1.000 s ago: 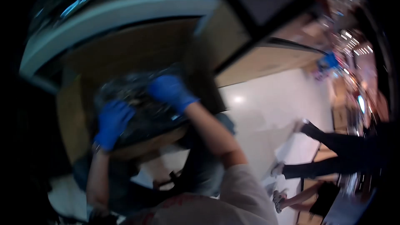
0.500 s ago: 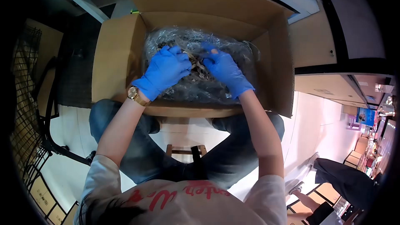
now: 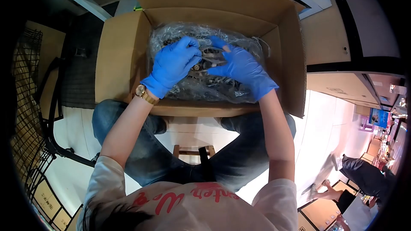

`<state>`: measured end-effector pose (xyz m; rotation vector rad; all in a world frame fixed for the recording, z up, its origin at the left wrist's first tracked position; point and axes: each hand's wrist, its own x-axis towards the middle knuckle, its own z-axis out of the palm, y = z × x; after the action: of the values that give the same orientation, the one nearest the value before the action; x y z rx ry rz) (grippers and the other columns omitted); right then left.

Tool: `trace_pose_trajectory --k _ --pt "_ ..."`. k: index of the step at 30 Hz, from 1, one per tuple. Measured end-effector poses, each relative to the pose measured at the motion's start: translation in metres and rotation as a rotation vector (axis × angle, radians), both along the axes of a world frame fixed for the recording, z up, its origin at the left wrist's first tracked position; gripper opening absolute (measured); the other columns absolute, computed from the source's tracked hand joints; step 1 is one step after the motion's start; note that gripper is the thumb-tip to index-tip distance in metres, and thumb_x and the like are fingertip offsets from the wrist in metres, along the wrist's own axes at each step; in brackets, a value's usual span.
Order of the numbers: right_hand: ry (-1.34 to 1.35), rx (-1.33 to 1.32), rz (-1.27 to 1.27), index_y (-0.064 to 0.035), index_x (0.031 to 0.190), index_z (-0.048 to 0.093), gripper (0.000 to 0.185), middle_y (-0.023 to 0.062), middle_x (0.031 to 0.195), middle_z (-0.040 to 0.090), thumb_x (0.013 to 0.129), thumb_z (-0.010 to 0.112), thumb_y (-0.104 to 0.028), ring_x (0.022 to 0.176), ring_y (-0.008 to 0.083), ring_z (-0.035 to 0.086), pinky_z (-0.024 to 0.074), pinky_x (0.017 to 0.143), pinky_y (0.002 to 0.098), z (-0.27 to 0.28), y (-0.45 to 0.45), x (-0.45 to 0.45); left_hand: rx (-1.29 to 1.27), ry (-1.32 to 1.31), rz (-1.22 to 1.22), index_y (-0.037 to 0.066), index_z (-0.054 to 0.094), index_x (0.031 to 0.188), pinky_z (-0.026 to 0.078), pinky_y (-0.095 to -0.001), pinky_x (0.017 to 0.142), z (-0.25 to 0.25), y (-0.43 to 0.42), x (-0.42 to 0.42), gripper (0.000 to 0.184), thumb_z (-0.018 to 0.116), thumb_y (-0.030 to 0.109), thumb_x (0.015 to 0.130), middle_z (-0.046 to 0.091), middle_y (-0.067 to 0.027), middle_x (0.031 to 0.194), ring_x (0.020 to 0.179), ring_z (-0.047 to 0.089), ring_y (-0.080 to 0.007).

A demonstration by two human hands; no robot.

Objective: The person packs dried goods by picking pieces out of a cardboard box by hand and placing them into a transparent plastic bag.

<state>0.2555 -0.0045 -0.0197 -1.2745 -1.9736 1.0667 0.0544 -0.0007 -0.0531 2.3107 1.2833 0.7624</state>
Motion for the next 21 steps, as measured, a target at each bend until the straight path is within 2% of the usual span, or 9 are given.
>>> trace_pose_trajectory --k 2,4,7,9,10,12,17,20,21 --pt "-0.691 -0.189 -0.097 -0.0026 0.124 0.056 0.053 0.0128 0.105 0.068 0.077 0.074 -0.017 0.096 0.0179 0.064 0.0481 0.085 0.0347 0.018 0.006 0.007 0.084 0.021 -0.019 0.013 0.064 0.086 0.045 -0.0398 0.085 0.009 -0.004 -0.001 0.013 0.069 0.018 0.076 0.057 -0.0017 0.107 0.095 0.058 -0.0255" --pt "-0.720 -0.162 -0.120 -0.0002 0.118 0.060 0.045 0.0113 0.102 0.069 0.077 0.073 -0.012 0.093 0.0150 0.065 0.0491 0.081 0.0320 0.019 -0.002 0.016 0.168 0.043 -0.045 0.012 0.064 0.091 0.045 -0.0395 0.087 0.023 -0.002 -0.004 0.017 0.070 0.018 0.077 0.057 -0.0036 0.111 0.100 0.057 -0.0263" --pt "0.023 -0.236 -0.244 0.0021 0.105 0.067 0.029 0.0110 0.101 0.069 0.077 0.070 -0.001 0.093 0.0125 0.063 0.0494 0.082 0.0273 0.022 -0.007 0.033 0.434 -0.216 0.150 0.010 0.056 0.120 0.045 -0.0367 0.090 0.037 0.015 -0.012 0.050 0.074 0.024 0.075 0.049 -0.0080 0.130 0.114 0.051 -0.0240" --pt "0.142 -0.284 -0.241 0.0049 0.100 0.068 0.027 0.0116 0.104 0.068 0.073 0.071 0.006 0.097 0.0153 0.063 0.0493 0.087 0.0276 0.038 -0.004 0.050 0.083 -0.730 0.067 0.010 0.034 0.142 0.044 -0.0315 0.091 0.030 0.026 -0.020 0.085 0.079 0.024 0.070 0.037 -0.0112 0.144 0.122 0.043 -0.0189" --pt "0.140 -0.278 -0.238 0.0049 0.100 0.068 0.027 0.0116 0.104 0.068 0.073 0.071 0.006 0.097 0.0153 0.063 0.0493 0.087 0.0276 0.039 -0.005 0.061 0.091 -0.733 0.069 0.010 0.034 0.142 0.044 -0.0315 0.091 0.025 0.028 -0.024 0.085 0.079 0.024 0.070 0.037 -0.0112 0.144 0.122 0.043 -0.0189" --pt "0.353 -0.196 -0.173 0.0013 0.110 0.064 0.039 0.0098 0.100 0.068 0.072 0.071 0.007 0.096 0.0165 0.063 0.0499 0.086 0.0279 0.030 -0.007 0.077 -0.463 -0.885 -0.165 0.012 0.018 0.148 0.036 -0.0364 0.105 0.016 0.029 -0.029 0.094 0.077 0.019 0.075 0.027 -0.0106 0.149 0.137 0.028 -0.0236" --pt "0.384 -0.232 -0.298 -0.0067 0.133 0.046 0.061 0.0091 0.110 0.064 0.077 0.070 -0.008 0.096 0.0164 0.062 0.0501 0.083 0.0259 0.047 -0.001 0.048 -0.858 -0.949 -0.264 0.005 0.061 0.119 0.042 -0.0256 0.091 0.042 0.013 -0.024 0.037 0.069 0.014 0.083 0.065 -0.0010 0.107 0.101 0.057 -0.0086" --pt "0.947 -0.230 -0.263 -0.0068 0.141 0.035 0.071 0.0113 0.128 0.055 0.075 0.061 -0.011 0.103 0.0139 0.057 0.0457 0.088 0.0234 0.036 0.009 0.033 -0.691 -1.127 0.030 0.004 0.062 0.116 0.044 -0.0243 0.086 0.021 0.015 -0.017 0.032 0.065 0.016 0.086 0.066 -0.0001 0.102 0.091 0.058 -0.0073" --pt "0.776 -0.299 -0.238 -0.0057 0.141 0.034 0.074 0.0131 0.132 0.052 0.075 0.064 -0.017 0.109 0.0143 0.053 0.0435 0.091 0.0246 0.022 0.016 0.041 -0.671 -1.291 0.012 0.005 0.062 0.116 0.044 -0.0248 0.085 0.013 0.017 -0.012 0.030 0.063 0.017 0.088 0.066 0.0005 0.100 0.089 0.058 -0.0076"
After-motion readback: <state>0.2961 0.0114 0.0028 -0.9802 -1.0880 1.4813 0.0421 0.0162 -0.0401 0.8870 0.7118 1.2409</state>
